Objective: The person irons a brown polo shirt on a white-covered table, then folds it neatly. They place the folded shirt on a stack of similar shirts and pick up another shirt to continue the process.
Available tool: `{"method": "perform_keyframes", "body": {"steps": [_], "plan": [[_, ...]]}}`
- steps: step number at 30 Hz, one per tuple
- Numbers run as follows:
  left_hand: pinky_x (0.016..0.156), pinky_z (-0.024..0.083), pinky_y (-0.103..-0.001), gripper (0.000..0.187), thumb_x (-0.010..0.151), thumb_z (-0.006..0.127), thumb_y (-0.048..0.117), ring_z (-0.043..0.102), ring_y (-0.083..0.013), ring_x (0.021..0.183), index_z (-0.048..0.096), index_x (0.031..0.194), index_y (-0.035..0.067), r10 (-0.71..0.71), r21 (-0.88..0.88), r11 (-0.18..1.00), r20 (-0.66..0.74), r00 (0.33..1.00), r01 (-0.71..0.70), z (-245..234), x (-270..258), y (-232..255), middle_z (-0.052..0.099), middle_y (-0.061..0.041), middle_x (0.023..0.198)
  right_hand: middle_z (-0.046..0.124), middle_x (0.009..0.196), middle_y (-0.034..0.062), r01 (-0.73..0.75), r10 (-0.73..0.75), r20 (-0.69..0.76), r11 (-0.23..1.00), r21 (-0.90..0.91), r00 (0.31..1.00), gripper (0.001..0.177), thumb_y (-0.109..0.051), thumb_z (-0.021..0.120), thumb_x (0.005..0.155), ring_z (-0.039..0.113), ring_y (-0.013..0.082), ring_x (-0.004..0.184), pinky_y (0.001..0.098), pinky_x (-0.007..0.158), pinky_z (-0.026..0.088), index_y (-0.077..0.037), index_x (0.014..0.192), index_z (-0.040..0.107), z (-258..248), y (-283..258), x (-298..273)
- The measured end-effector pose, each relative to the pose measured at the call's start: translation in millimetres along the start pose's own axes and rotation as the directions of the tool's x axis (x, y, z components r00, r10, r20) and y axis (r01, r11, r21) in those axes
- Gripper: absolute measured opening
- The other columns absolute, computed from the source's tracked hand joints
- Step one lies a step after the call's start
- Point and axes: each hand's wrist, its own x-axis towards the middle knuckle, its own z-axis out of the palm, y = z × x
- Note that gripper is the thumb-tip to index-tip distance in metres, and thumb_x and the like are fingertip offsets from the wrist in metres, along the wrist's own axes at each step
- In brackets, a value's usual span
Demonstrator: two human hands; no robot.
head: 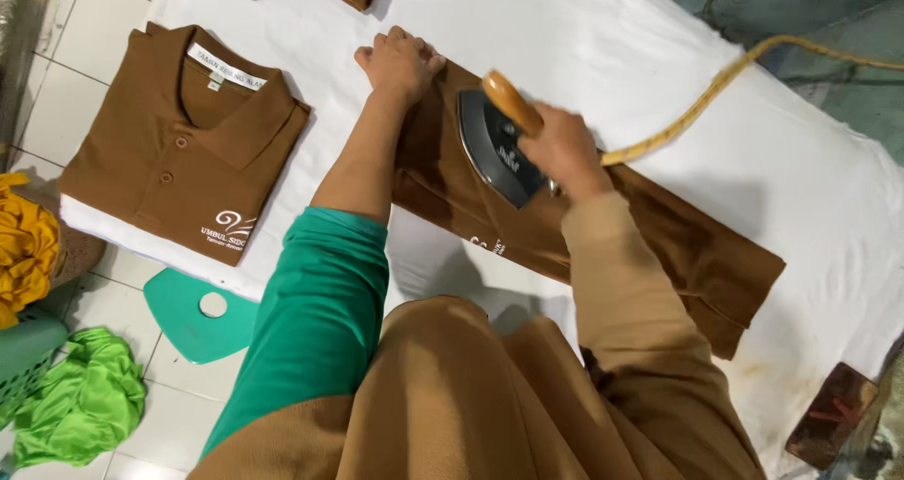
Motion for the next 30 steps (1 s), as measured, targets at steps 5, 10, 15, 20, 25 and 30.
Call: {"method": "perform_keyframes", "body": {"steps": [5,10,15,20,25,30], "plan": [[0.092,0.031,-0.055,0.038,0.086,0.059,0.062,0.053,-0.0333,0.115,0.08,0.103,0.037,0.048,-0.06,0.997,-0.046,0.998,-0.051,16,7,-9,0.062,-0.007,0.118,0.078,0.103,0.0054,0.032,-0.031,-0.062,0.999,0.005,0.998,0.035,-0.019,0.072,0.079,0.072,0.0279,0.095,0.0379,0.085,0.053,-0.025,0.113,0.076,22,28,61],[0.097,0.039,-0.052,0.024,0.098,0.06,0.035,0.064,-0.0256,0.111,0.073,0.117,0.029,-0.03,-0.353,0.935,-0.187,0.982,-0.039,-8,-24,-37,0.058,-0.006,0.128,0.074,0.107,0.0096,0.031,-0.024,0.182,0.999,-0.036,0.983,0.032,-0.014,0.065,0.087,0.069,0.0265,0.081,0.0416,0.071,0.053,-0.012,0.119,0.067,14,48,-14],[0.103,0.046,-0.053,0.035,0.097,0.064,0.022,0.053,-0.0331,0.131,0.064,0.132,0.024,-0.02,-0.403,0.88,-0.559,0.829,-0.251,-2,-112,-65,0.05,-0.012,0.139,0.076,0.102,0.0215,0.073,-0.006,0.164,0.911,-0.406,0.986,0.059,-0.043,0.071,0.086,0.072,0.0466,0.095,0.0561,0.077,0.057,-0.026,0.142,0.061,70,110,-109],[0.115,0.037,-0.052,0.038,0.112,0.045,0.029,0.044,-0.0395,0.141,0.053,0.149,0.021,0.146,-0.278,0.865,-0.656,0.741,-0.417,15,-229,-10,0.042,-0.017,0.148,0.077,0.105,0.0181,-0.026,0.042,0.095,0.986,-0.166,0.995,0.049,-0.038,0.069,0.087,0.072,0.0433,0.1,0.0571,0.087,0.059,-0.028,0.136,0.067,58,127,-133],[0.122,0.002,-0.064,0.046,0.114,0.045,0.036,0.014,-0.0303,0.157,0.041,0.159,0.029,0.133,-0.362,0.892,-0.361,0.923,-0.271,44,-301,21,0.02,-0.008,0.169,0.072,0.111,0.0292,-0.032,0.021,-0.118,0.996,-0.085,0.993,0.05,-0.024,0.072,0.085,0.068,0.0486,0.108,0.0554,0.093,0.057,0.0,0.128,0.069,17,163,-90],[0.118,0.002,-0.076,0.052,0.115,0.042,0.04,0.006,-0.0337,0.16,0.03,0.165,0.032,0.159,-0.317,0.913,-0.303,0.94,-0.256,51,-308,24,0.011,-0.007,0.173,0.073,0.084,0.0115,-0.033,0.066,-0.34,0.994,0.101,0.938,0.026,-0.021,0.074,0.077,0.074,0.035,0.077,0.0452,0.065,0.059,-0.011,0.1,0.077,-2,205,-49]]}}
